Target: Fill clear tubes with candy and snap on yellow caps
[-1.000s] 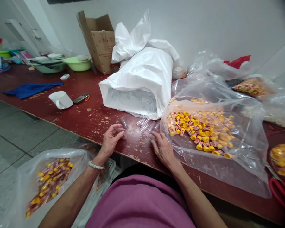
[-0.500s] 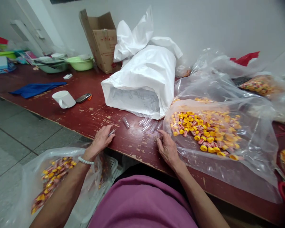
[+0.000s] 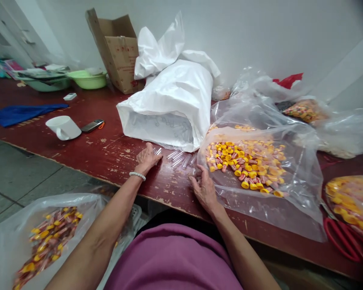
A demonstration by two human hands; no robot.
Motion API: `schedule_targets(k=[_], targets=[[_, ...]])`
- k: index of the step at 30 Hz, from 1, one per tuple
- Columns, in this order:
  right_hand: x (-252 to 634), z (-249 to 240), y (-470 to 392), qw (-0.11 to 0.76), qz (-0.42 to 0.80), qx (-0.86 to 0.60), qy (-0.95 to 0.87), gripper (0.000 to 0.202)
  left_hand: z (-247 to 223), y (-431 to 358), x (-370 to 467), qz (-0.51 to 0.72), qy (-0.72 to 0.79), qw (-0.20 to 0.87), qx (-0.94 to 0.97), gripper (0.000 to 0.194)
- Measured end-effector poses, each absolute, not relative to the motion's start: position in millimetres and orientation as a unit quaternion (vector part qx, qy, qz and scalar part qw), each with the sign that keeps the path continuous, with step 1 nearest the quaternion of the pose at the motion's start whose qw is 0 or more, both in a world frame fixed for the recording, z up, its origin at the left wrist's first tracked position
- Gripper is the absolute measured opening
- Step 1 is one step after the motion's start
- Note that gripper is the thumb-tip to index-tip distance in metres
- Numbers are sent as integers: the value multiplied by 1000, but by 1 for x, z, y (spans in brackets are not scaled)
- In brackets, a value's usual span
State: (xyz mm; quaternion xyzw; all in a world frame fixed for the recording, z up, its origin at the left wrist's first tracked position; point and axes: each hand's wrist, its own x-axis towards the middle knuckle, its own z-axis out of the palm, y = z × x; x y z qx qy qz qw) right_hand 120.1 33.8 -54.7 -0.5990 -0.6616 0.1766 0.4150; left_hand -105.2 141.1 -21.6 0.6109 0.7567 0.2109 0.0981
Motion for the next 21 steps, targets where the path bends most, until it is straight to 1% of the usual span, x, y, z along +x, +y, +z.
schedule_targets(k=[3, 6, 8, 11, 12, 14, 17, 21], targets=[[122, -52, 33, 430, 206, -606, -637, 52, -19, 142, -112, 243, 729, 142, 624, 43], [121, -48, 29, 450, 254, -586, -625, 49, -20, 126, -119, 260, 709, 180, 630, 31], [117, -43, 25, 472, 290, -563, -613, 44, -23, 104, -114, 317, 663, 253, 630, 32], [105, -36, 18, 500, 350, -527, -592, 42, -30, 66, -94, 440, 522, 433, 588, 35], [101, -35, 16, 504, 368, -515, -588, 42, -33, 55, -86, 464, 472, 491, 567, 34], [96, -34, 13, 510, 384, -497, -588, 42, -37, 40, -69, 476, 394, 572, 540, 30], [97, -35, 12, 522, 352, -490, -603, 39, -40, 33, -53, 464, 315, 624, 544, 30], [105, -39, 11, 513, 268, -506, -640, 41, -41, 34, -44, 440, 285, 626, 578, 49]])
